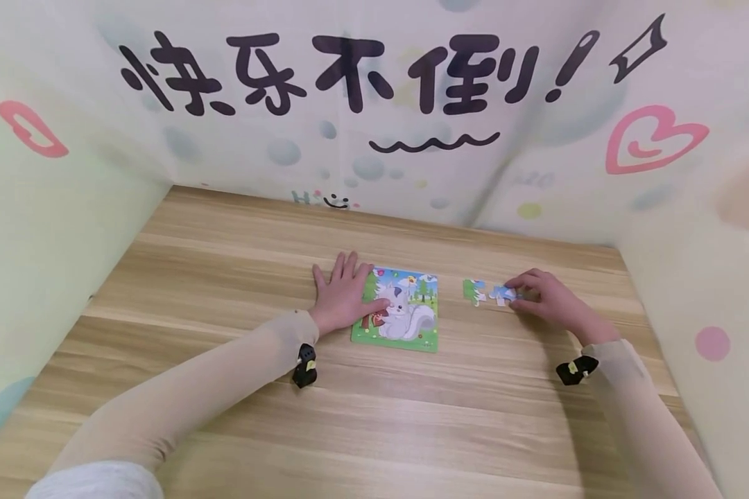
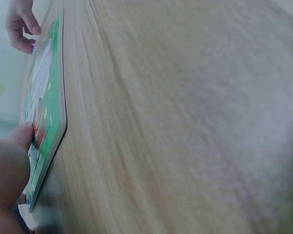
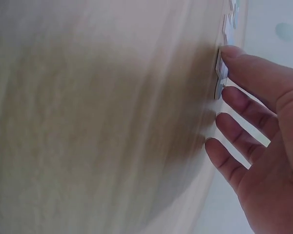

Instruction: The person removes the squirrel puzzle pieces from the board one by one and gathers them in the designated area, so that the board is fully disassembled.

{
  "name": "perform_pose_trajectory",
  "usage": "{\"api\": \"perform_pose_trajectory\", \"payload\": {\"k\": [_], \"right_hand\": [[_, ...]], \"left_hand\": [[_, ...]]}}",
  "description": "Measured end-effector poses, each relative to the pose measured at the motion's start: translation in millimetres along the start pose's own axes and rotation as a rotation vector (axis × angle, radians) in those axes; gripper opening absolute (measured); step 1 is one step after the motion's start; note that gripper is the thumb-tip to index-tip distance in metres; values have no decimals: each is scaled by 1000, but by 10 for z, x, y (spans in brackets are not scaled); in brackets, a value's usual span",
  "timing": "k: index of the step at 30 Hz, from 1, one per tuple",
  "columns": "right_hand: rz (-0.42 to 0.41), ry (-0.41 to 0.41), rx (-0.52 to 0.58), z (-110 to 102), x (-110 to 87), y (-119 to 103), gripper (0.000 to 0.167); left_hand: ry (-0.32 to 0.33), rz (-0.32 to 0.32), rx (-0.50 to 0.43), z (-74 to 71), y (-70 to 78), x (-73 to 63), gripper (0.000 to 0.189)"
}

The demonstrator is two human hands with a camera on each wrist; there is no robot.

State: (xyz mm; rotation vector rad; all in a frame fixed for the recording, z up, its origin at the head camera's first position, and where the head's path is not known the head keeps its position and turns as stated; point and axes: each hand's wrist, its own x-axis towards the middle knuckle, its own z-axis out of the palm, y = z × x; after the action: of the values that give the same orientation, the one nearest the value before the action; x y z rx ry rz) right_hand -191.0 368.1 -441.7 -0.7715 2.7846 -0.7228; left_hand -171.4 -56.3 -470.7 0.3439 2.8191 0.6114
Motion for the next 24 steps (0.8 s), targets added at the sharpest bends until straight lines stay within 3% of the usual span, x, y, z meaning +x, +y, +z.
{"api": "perform_pose_trajectory", "payload": {"k": [8,18,24], "right_hand": [[8,23,8,17,25,-2,31],[101,-16,25,15,45,-42,35],[75,-8,8,20,41,-39,34]], "left_hand": [[4,8,-6,-18,14,-10,89],[2,2,10,-14,7,-7,90],[-4,1,7,-22,18,-18,91]]}}
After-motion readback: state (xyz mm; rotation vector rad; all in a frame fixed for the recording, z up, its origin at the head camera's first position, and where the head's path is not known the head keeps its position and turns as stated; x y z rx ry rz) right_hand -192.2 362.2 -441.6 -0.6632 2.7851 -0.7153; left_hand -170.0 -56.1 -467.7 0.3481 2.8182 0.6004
